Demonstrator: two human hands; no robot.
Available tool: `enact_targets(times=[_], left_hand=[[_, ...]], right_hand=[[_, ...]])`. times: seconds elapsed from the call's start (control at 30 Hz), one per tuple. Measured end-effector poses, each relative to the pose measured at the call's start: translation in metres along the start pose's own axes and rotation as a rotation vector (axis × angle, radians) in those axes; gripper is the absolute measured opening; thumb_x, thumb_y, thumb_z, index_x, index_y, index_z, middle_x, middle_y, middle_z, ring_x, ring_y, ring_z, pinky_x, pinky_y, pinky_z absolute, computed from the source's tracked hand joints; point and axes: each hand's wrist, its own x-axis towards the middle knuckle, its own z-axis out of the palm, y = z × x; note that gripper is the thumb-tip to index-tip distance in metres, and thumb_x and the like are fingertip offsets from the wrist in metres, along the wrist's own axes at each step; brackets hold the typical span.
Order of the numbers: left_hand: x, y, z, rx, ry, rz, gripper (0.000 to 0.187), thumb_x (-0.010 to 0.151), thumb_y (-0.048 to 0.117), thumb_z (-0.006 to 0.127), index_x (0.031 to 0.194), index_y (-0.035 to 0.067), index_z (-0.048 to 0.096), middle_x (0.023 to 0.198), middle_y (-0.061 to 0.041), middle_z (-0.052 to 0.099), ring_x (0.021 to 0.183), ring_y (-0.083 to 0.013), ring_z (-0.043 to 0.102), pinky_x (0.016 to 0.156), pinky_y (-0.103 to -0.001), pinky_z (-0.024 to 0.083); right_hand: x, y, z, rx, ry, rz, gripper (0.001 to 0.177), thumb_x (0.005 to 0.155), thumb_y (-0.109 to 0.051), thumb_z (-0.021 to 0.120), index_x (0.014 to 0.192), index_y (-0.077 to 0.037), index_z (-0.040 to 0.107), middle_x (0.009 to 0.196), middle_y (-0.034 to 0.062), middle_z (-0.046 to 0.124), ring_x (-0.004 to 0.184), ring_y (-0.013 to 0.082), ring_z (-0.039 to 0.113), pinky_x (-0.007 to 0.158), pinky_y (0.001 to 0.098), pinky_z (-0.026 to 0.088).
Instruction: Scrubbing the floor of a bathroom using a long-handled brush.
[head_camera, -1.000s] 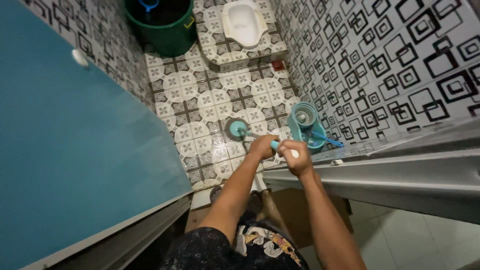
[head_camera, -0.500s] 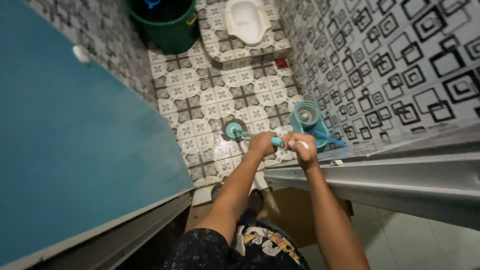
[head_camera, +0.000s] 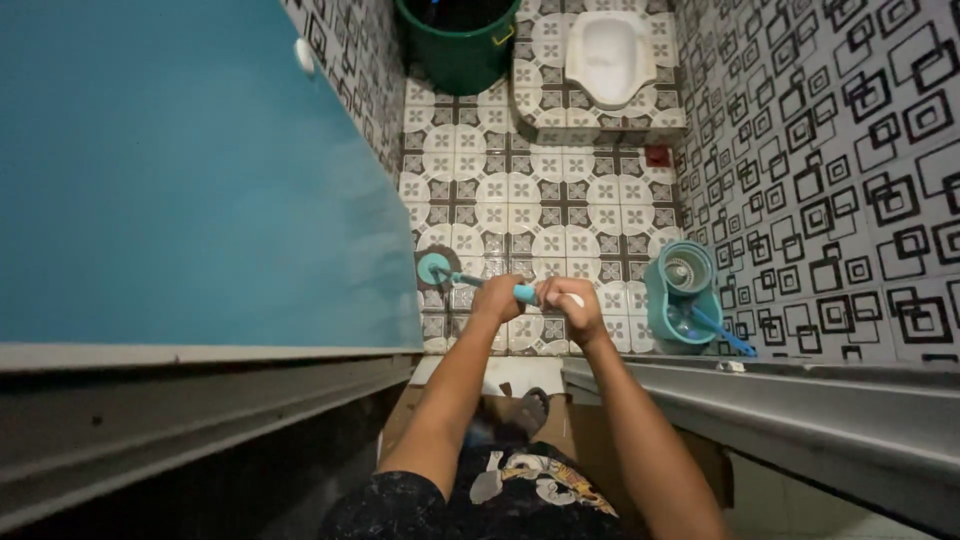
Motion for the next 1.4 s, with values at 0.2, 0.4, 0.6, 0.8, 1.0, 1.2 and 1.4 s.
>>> enact_targets(times=[0.2,0.4,0.6,0.8,1.0,1.2,1.4], left_hand=[[0.004,0.001,0.029,-0.028,0.064,0.039,0.018,0.080,0.021,0.067,0.096,0.016,0.072,0.105,-0.014,0.073,0.101,-0.0400,0.069,0.082,-0.053,0.055],[-0.007,0.041,0.023,-0.084,0.043,0.098,0.027,0.073,0.019,0.074,0.099,0.015,0.069,0.104,-0.014,0.072,0.100,-0.0400,0.067,0.082,-0.052,0.054],[0.013,0.043,0.039,-0.026,0.056,0.089,0.021,0.076,0.016,0.070,0.097,0.017,0.070,0.106,-0.013,0.072,0.102,-0.0396,0.067,0.081,-0.053,0.054],[0.021,0.033,0.014,-0.029,0.049,0.062,0.019,0.079,0.019,0.069,0.098,0.018,0.070,0.106,-0.014,0.073,0.103,-0.0393,0.067,0.084,-0.052,0.054],[0.039,-0.013,-0.017,-0.030,0.098,0.071,0.020,0.077,0.020,0.070,0.097,0.018,0.072,0.106,-0.014,0.073,0.101,-0.0391,0.068,0.083,-0.053,0.054],[0.063,-0.059,-0.047,-0.042,0.125,0.022,0.020,0.080,0.025,0.071,0.099,0.018,0.071,0.109,-0.014,0.072,0.103,-0.0393,0.068,0.085,-0.053,0.054],[0.090,-0.082,-0.067,-0.058,0.180,0.084,0.020,0.083,0.025,0.070,0.102,0.018,0.069,0.111,-0.014,0.071,0.103,-0.0404,0.067,0.084,-0.054,0.054]], right_hand=[[-0.014,-0.007,-0.012,-0.020,-0.013,0.140,0.020,0.085,-0.009,0.050,0.069,0.004,0.051,0.074,0.0121,0.061,0.073,0.0198,0.059,0.071,0.0340,0.050],[-0.028,-0.031,-0.028,-0.254,-0.001,0.171,0.022,0.086,-0.009,0.051,0.072,0.006,0.060,0.071,0.0096,0.064,0.070,0.0166,0.060,0.068,0.0302,0.050],[-0.029,-0.037,-0.038,-0.154,0.001,0.029,0.022,0.083,-0.013,0.050,0.072,0.004,0.058,0.077,0.0124,0.064,0.081,0.0229,0.062,0.085,0.0366,0.052],[-0.005,-0.028,-0.024,-0.067,0.045,-0.003,0.025,0.083,-0.019,0.051,0.071,0.002,0.056,0.077,0.0145,0.062,0.084,0.0269,0.060,0.095,0.0427,0.048],[0.033,-0.009,0.008,-0.142,0.017,0.067,0.024,0.084,-0.017,0.050,0.073,0.003,0.058,0.079,0.0130,0.063,0.080,0.0240,0.059,0.083,0.0382,0.049],[0.081,0.011,0.045,-0.078,-0.065,-0.010,0.017,0.085,-0.009,0.054,0.075,0.003,0.054,0.082,0.0130,0.062,0.084,0.0241,0.059,0.084,0.0360,0.049],[0.125,0.006,0.058,-0.143,-0.081,-0.054,0.018,0.086,-0.010,0.054,0.073,0.003,0.051,0.079,0.0114,0.060,0.084,0.0222,0.060,0.083,0.0352,0.049]])
